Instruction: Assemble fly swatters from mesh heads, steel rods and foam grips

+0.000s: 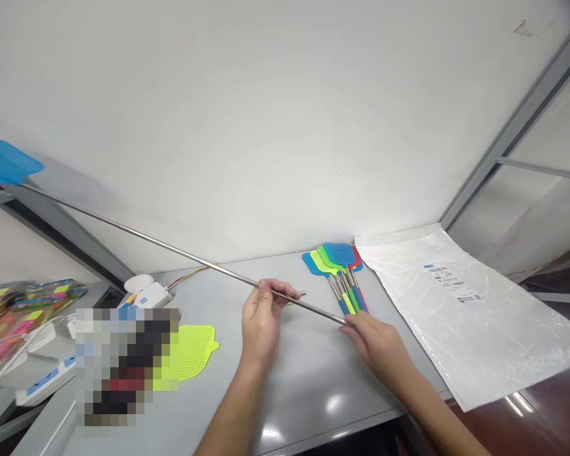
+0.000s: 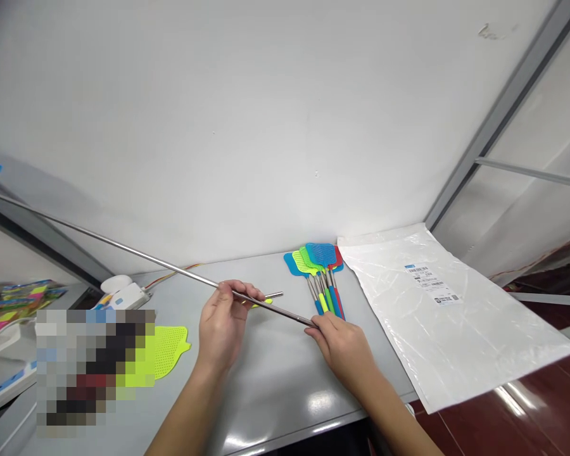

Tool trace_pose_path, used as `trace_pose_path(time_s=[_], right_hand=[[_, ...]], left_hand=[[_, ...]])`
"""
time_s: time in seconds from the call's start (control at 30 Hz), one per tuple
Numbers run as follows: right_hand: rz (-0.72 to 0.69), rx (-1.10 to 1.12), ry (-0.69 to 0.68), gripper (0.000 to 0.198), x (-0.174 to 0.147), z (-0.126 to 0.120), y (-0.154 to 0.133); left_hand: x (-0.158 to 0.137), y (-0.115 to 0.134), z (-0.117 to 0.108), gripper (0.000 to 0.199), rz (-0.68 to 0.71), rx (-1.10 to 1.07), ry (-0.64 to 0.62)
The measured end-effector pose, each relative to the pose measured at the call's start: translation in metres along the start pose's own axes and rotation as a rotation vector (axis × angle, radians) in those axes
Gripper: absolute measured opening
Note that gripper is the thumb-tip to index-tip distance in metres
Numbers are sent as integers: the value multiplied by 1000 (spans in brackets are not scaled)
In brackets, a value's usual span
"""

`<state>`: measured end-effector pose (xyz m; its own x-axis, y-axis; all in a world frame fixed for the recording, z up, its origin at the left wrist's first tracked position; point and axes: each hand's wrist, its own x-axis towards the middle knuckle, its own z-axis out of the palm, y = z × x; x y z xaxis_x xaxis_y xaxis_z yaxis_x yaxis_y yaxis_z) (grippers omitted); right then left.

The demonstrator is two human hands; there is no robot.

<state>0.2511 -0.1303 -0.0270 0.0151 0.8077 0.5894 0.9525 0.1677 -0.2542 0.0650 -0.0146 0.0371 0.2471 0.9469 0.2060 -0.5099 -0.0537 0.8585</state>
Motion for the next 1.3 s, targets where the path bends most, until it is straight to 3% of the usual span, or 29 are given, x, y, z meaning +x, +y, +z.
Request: trace_pose_path(time_s=[0.17,0.47,0.7,0.77,0.9,0.97,1.13,1.3], right_hand=[[31,21,32,16,-6,5,4],[56,116,50,14,-9,18,1],[74,182,31,16,0,14,-19],[89,212,21,15,0,13,-18],[78,212,32,15,-6,14,-13],[67,195,32,15,-7,14,-13],[44,139,12,15,-6,13,-17],[48,110,-9,19,-7,8,-18]], left_hand=[[11,2,-12,34,-3,-14,42],[2,-22,-16,44,-59,152,-43],[-23,-39,5,43,-216,376,-343],[-20,-31,-2,41,-176,425,-326],[-3,-6,-30,42,-50,501,-115],[2,-1,-39,37,-35,579,-78],[-2,-13,-40,51,-192,577,-204],[-9,-27,-33,50,-255,567,-296]])
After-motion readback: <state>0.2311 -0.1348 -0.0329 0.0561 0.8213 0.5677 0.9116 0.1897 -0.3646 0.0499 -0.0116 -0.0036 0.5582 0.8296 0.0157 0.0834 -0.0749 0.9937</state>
